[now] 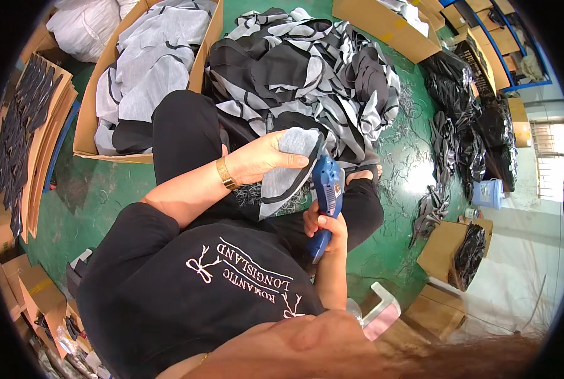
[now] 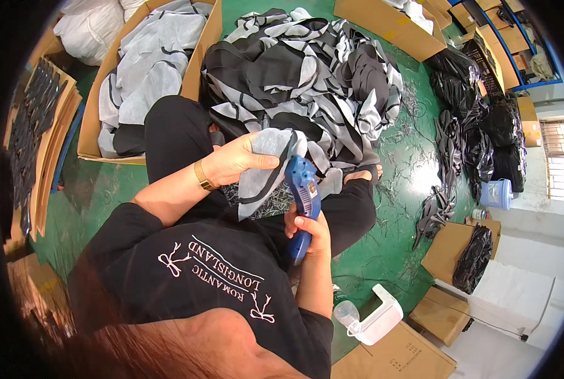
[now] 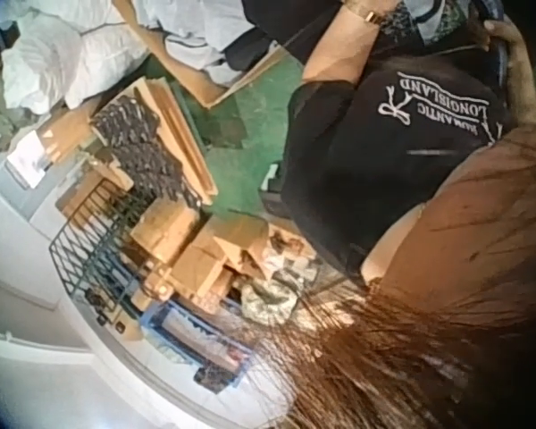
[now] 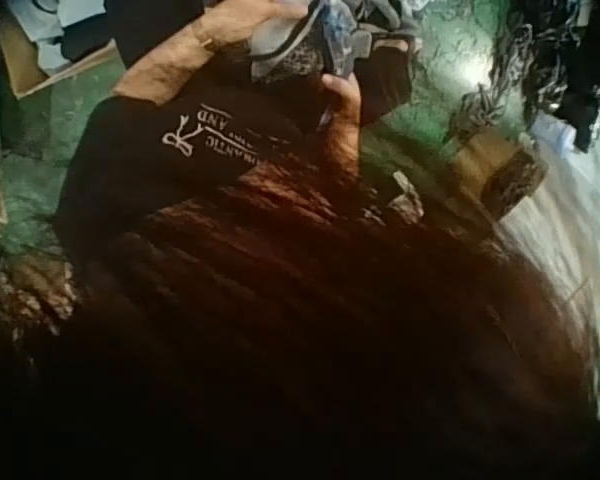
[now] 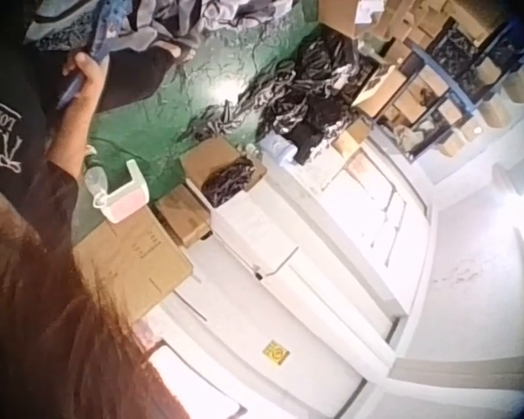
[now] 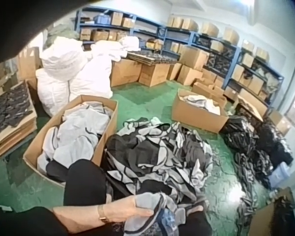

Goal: Trimming the edges of fabric pieces using an electric rotary cutter.

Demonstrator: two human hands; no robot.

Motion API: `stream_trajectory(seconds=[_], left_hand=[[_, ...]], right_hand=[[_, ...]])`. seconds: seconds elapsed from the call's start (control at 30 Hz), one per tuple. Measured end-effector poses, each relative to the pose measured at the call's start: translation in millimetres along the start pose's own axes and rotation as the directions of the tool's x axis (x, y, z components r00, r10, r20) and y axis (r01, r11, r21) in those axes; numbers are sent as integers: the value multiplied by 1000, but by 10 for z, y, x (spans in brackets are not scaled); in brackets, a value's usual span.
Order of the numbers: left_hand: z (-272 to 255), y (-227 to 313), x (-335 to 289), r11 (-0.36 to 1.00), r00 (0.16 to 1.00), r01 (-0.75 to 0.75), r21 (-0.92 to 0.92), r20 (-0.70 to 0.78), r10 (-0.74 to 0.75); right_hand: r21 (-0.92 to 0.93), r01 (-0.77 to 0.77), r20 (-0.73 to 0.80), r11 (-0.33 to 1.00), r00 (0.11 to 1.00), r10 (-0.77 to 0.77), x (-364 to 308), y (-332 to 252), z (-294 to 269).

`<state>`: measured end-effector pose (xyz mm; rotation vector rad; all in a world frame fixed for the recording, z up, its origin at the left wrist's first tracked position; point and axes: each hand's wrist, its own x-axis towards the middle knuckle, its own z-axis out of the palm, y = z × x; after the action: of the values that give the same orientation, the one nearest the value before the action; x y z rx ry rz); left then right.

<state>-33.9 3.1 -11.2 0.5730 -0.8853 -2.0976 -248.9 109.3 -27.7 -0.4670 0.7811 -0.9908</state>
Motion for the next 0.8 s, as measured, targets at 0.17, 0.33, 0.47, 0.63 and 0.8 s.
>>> stream_trajectory(seconds=[0.17,0.33,0.47,0.63,0.8], left_hand=[[-12,71,12,965,996,87,-249,-8,-92],[-49,124,36,974,996,62,-217,-46,-74],[-55,127,52,984,996,21,-176,-84,-37],[-45,128,31,988,997,15,-155,-73,-27],[-33,128,10,999,999,16,-50,-47,-18]], right_hand=[[-18,65,-31,998,997,-66,24,-109,-9],[-64,62,-32,996,997,-64,-76,-90,-20],[-123,-46,-47,991,998,40,-127,-43,4],[-140,-79,-28,987,997,76,-151,-12,-16],[-116,-96,-3,989,995,96,-150,-10,-28]])
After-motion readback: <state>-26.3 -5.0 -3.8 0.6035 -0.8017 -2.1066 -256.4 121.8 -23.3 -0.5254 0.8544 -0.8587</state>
